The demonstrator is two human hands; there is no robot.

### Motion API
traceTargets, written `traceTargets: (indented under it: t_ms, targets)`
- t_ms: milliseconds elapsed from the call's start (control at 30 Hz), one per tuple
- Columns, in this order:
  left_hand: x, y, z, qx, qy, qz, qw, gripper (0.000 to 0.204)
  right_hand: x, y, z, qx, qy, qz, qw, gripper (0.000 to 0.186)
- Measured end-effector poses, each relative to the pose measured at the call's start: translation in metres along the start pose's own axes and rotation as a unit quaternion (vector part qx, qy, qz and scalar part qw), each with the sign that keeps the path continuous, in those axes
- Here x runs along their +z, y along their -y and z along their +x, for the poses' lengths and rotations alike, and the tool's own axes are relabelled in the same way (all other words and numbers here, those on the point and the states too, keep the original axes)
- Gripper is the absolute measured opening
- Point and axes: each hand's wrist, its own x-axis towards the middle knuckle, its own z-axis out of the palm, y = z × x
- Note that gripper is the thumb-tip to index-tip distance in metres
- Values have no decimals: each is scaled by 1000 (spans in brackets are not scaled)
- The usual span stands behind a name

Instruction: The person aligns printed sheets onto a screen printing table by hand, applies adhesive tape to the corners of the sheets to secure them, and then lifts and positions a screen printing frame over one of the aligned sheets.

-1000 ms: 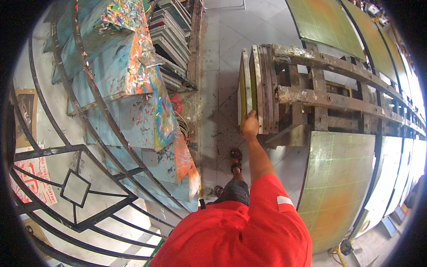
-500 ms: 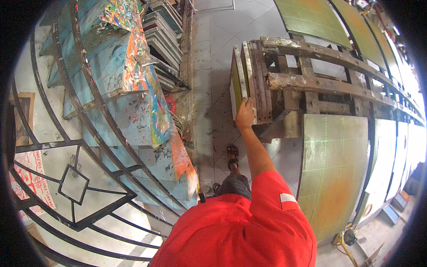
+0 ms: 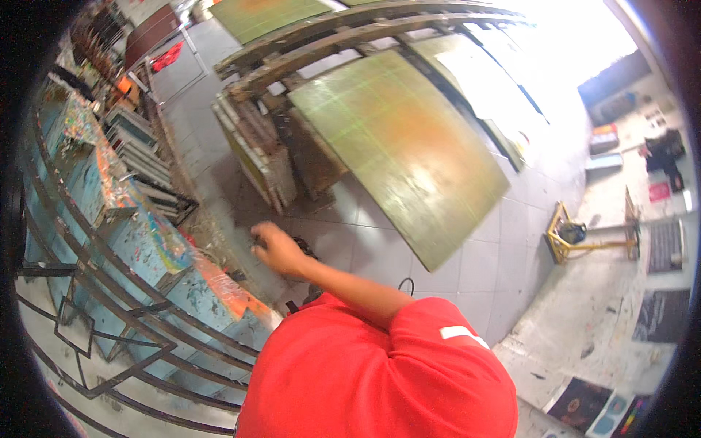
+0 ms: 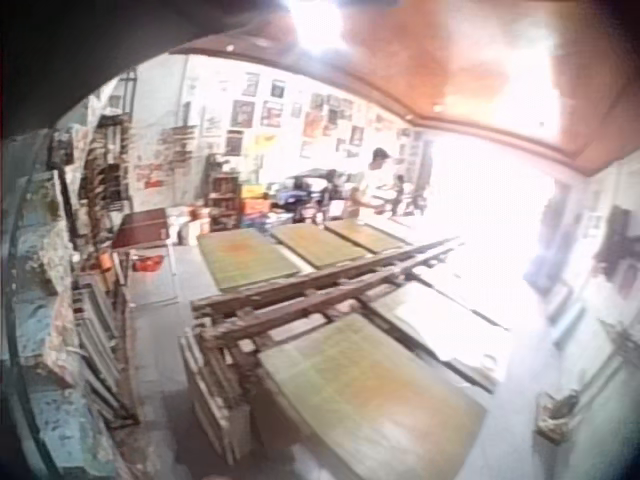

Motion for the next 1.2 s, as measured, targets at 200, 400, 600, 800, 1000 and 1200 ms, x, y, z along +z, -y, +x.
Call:
traceTargets:
  t_ms: [200, 400, 600, 800, 1000, 1200]
  targets:
    - [7, 29, 8, 40, 71, 9, 997, 31, -152, 64, -192, 79, 49, 120, 988, 33]
    - [89, -105, -70, 277, -93, 132, 947, 25, -283, 14, -273, 162, -226, 48, 959, 25]
    - [280, -368, -204, 543, -4, 33, 839, 19, -409, -37, -336, 192, -283, 46, 939, 24]
    - [522, -531, -237, 586, 84, 61, 804, 22, -524, -95, -417, 223, -371, 59, 900, 25]
    - [692, -643, -167, 475, 88, 102, 869, 32, -587, -129, -461, 262, -355, 86, 893, 25]
    - [762, -693, -129, 519, -51, 241, 819, 41, -653, -174, -440, 268, -364, 75, 889, 25]
